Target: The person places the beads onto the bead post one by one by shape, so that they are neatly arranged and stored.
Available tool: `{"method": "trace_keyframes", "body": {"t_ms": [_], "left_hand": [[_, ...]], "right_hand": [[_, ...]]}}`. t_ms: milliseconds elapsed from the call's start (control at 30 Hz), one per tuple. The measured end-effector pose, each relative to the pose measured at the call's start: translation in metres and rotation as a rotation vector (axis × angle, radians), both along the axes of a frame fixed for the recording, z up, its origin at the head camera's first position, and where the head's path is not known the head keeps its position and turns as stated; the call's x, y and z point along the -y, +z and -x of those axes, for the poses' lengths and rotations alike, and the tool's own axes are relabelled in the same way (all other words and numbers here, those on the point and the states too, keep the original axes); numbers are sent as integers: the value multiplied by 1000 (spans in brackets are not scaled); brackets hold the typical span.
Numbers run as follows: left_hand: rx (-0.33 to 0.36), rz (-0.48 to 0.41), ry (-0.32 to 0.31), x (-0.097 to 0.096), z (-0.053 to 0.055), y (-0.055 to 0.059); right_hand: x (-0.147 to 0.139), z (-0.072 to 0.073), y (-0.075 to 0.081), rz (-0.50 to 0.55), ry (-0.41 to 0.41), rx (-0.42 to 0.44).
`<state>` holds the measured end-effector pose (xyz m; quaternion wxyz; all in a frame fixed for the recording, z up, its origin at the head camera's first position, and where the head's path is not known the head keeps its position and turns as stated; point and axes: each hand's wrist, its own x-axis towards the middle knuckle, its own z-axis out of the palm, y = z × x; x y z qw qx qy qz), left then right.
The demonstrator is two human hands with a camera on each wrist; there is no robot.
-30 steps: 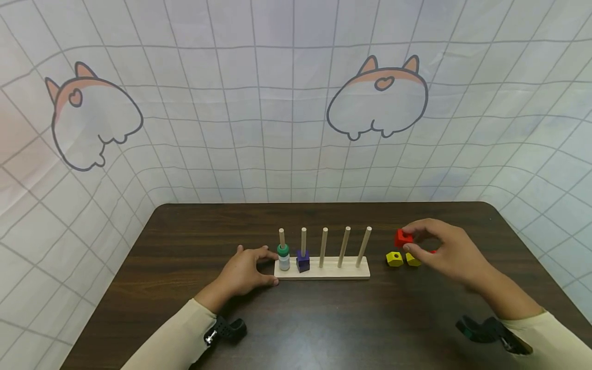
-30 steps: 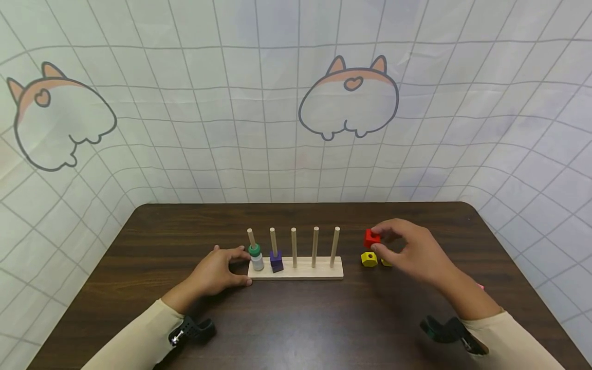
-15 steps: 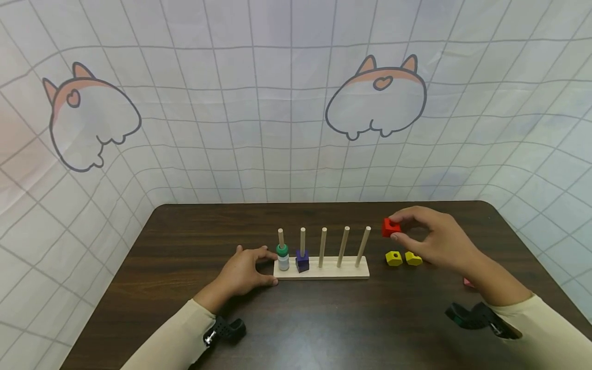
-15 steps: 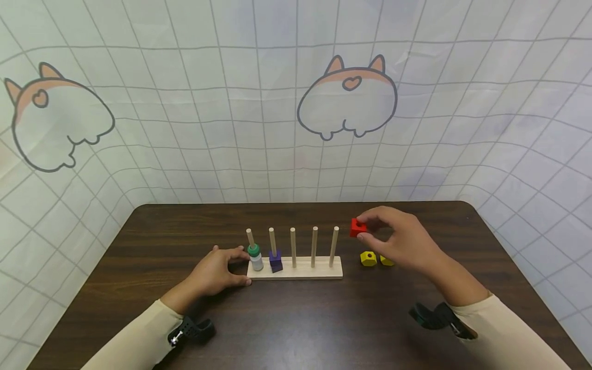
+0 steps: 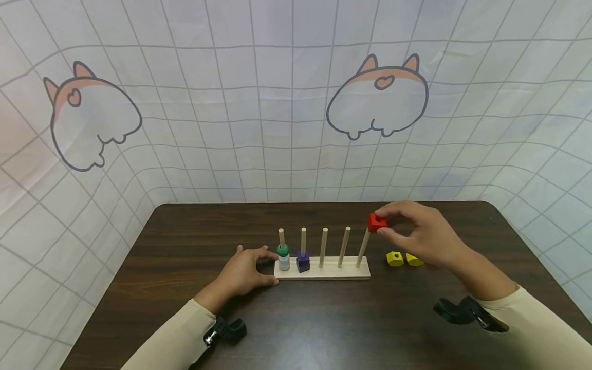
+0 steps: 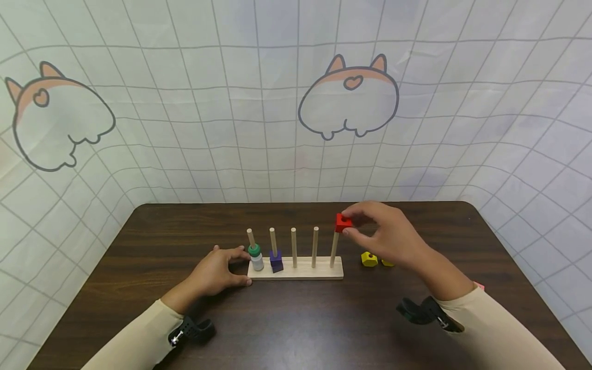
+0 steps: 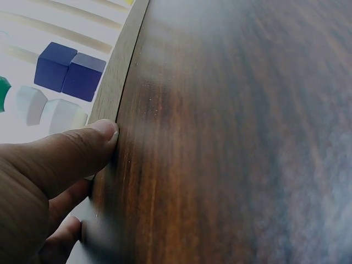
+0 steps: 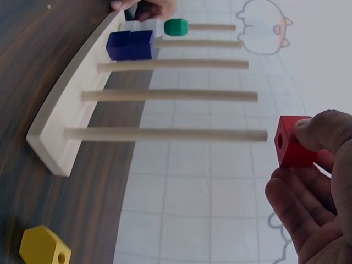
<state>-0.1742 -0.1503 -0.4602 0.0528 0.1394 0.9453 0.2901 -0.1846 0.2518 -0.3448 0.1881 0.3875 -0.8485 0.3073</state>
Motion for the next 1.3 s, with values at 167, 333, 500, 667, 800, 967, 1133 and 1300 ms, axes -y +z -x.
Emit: {"method": "trace_keyframes", "body": {"t_ms": [167, 333, 500, 667, 800, 967, 1133, 1300], "left_hand": [[2, 3, 2, 0, 0, -1], [0, -2, 1, -1, 0, -2], [7, -3, 3, -1, -1, -1], [6, -4, 5, -1, -1, 0], [-6, -16, -5, -1, -1, -1], [-18, -19, -15, 0, 0, -2], [-26, -14, -14, 0, 1, -2], [-25, -17, -12, 1, 2, -2]], "right_hand": [[11, 1, 2, 5, 4, 13], [19, 2, 1, 0, 0, 30], [28, 3, 2, 6, 20, 39], [40, 5, 3, 16, 60, 51], [50, 5, 4, 24, 88, 54], [61, 6, 4, 46, 111, 78], [71, 7, 4, 39, 112, 78], [79, 6, 5, 35, 110, 82]]}}
